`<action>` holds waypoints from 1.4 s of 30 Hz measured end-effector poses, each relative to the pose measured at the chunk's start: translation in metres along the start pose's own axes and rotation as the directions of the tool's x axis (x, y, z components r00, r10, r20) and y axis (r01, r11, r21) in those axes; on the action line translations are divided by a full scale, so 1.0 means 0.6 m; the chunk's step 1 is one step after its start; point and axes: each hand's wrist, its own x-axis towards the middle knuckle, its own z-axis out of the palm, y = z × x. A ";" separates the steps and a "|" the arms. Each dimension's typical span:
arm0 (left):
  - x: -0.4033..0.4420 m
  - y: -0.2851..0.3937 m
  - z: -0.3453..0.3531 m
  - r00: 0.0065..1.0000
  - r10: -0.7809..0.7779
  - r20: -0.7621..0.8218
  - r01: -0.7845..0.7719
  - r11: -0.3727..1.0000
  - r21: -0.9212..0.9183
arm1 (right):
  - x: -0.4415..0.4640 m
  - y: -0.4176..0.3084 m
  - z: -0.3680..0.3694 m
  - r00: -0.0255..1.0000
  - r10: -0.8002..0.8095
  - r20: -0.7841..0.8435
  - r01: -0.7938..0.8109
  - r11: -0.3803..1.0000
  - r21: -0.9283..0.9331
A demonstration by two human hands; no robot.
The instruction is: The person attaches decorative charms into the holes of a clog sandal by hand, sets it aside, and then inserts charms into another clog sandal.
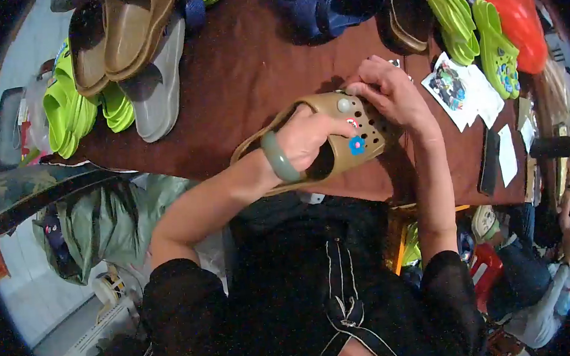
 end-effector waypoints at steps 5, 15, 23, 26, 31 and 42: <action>0.011 -0.004 -0.006 0.998 -0.033 -0.061 0.036 0.998 0.058 | 0.008 -0.013 0.032 0.977 0.125 -0.171 -0.152 0.975 -0.161; -0.005 0.006 0.018 0.995 0.093 -0.028 -0.088 0.983 0.158 | -0.016 -0.002 0.032 0.983 -0.068 -0.169 0.112 0.958 0.265; 0.012 -0.015 -0.001 0.967 0.150 -0.208 -0.081 0.949 0.306 | -0.012 -0.030 0.012 0.999 -0.020 -0.046 0.030 0.974 0.226; 0.008 -0.010 0.006 0.963 0.154 -0.222 -0.070 0.935 0.348 | -0.010 -0.025 0.021 0.998 -0.014 -0.057 0.025 0.980 0.198; 0.004 -0.006 0.006 0.963 0.174 -0.207 -0.096 0.936 0.339 | -0.009 -0.043 0.034 0.990 -0.016 -0.138 0.025 0.998 0.064; 0.005 0.002 0.035 0.948 0.135 -0.288 -0.047 0.955 0.294 | -0.016 -0.040 0.041 0.989 0.082 -0.123 -0.070 0.992 0.102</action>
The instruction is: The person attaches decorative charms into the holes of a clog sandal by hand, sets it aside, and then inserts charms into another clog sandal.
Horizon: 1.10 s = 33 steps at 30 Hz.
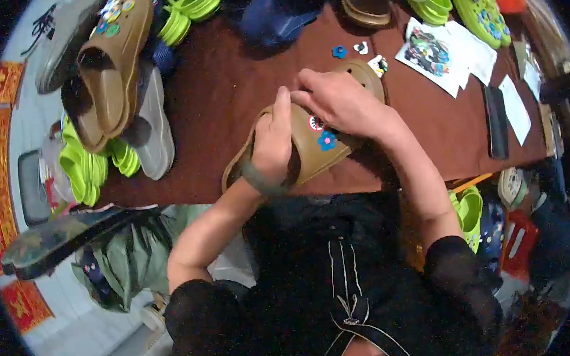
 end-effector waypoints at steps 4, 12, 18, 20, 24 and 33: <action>-0.006 0.011 -0.010 0.987 0.051 0.151 -0.082 0.975 0.207 | 0.000 0.022 -0.016 0.994 -0.060 0.088 0.043 0.983 0.179; -0.005 0.005 0.010 0.999 -0.037 -0.007 0.038 0.998 0.057 | -0.026 0.012 0.016 0.971 -0.168 -0.169 0.172 0.985 0.007; 0.010 -0.003 -0.011 0.999 0.023 -0.024 -0.019 0.989 0.147 | -0.038 0.001 0.040 0.928 -0.183 -0.323 0.133 0.976 -0.169; 0.010 -0.004 -0.012 0.998 0.041 -0.053 -0.033 0.990 0.138 | -0.039 0.004 0.045 0.906 -0.225 -0.358 0.166 0.968 -0.189; 0.006 -0.004 -0.013 0.998 0.058 -0.009 -0.056 0.993 0.108 | -0.041 0.003 0.043 0.895 -0.249 -0.369 0.206 0.967 -0.151; 0.001 0.011 -0.021 0.997 0.048 -0.058 -0.045 0.998 0.049 | -0.099 0.018 -0.010 0.865 -0.067 -0.498 0.079 0.997 0.003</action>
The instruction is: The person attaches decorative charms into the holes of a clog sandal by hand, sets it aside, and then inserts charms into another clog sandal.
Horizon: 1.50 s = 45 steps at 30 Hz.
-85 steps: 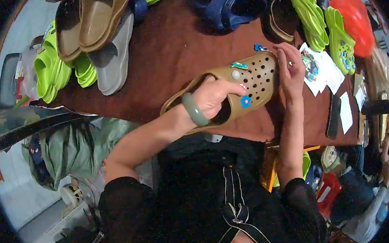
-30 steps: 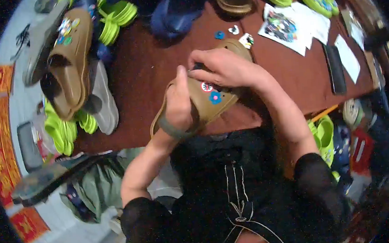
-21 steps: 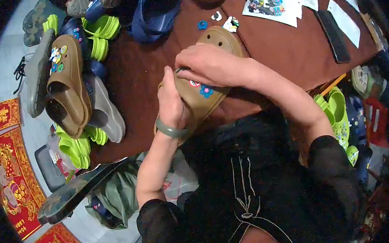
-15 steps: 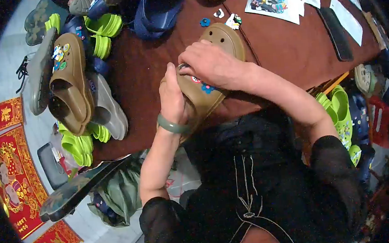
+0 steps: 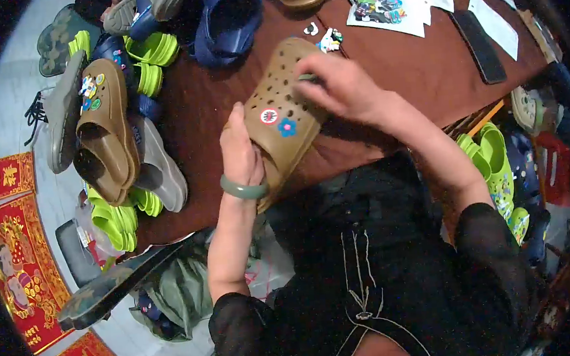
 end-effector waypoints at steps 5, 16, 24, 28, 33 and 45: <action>-0.019 0.022 -0.021 0.998 0.041 -0.054 -0.043 0.998 -0.045 | -0.026 0.058 -0.057 0.989 0.147 -0.021 -0.148 0.979 -0.139; -0.003 0.004 -0.056 0.999 0.036 0.007 -0.036 0.999 0.007 | -0.006 0.037 -0.055 0.993 -0.058 0.099 0.103 0.832 -0.545; -0.023 0.016 -0.034 0.993 0.081 0.087 -0.079 0.997 -0.021 | 0.061 -0.044 0.084 0.945 -0.140 0.294 0.108 0.986 0.123; -0.020 0.015 -0.027 0.985 0.072 0.154 -0.048 0.987 -0.155 | 0.068 -0.038 0.097 0.931 -0.112 0.348 0.067 0.988 0.139; -0.021 0.019 -0.028 0.994 -0.031 0.103 0.038 0.997 -0.066 | 0.042 -0.049 0.122 0.960 -0.082 0.269 0.135 0.973 -0.185; -0.019 0.010 -0.028 0.998 -0.056 0.002 0.056 0.998 -0.034 | 0.020 -0.077 0.103 0.979 -0.069 0.192 0.122 0.952 -0.280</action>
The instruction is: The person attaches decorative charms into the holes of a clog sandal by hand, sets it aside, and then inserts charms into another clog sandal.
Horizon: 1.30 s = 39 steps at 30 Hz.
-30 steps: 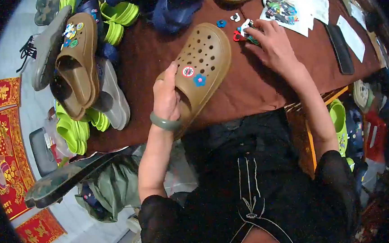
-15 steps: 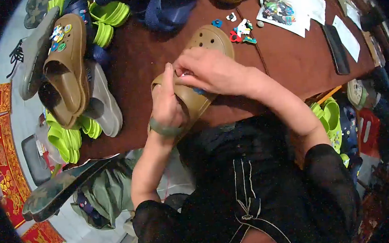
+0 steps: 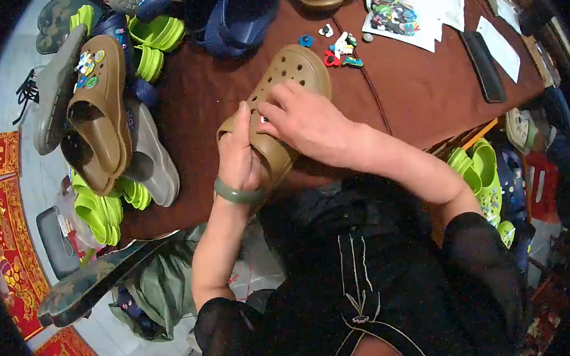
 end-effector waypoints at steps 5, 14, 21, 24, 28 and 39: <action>0.011 -0.011 -0.015 0.997 0.006 0.071 -0.002 0.998 -0.061 | -0.008 -0.005 0.013 0.992 0.003 -0.123 0.011 0.994 0.113; -0.002 0.001 0.000 0.997 -0.021 0.079 0.028 0.996 -0.088 | -0.011 0.014 0.019 0.974 -0.033 -0.226 0.111 0.934 0.341; 0.004 0.011 0.001 0.967 -0.103 0.234 0.141 0.979 -0.150 | -0.046 0.043 -0.013 0.826 0.559 0.072 -0.381 0.461 0.801; -0.004 0.014 0.009 0.933 -0.085 0.349 0.179 0.952 -0.248 | -0.058 0.043 -0.028 0.937 0.348 0.035 -0.302 0.757 0.580; 0.004 0.010 0.006 0.972 -0.113 0.205 0.149 0.974 -0.169 | -0.053 0.003 -0.032 0.994 0.101 0.049 -0.110 0.967 0.230; 0.007 -0.005 -0.016 0.918 0.220 0.331 -0.251 0.966 0.055 | -0.096 -0.014 0.011 0.961 0.233 -0.147 -0.126 0.847 0.517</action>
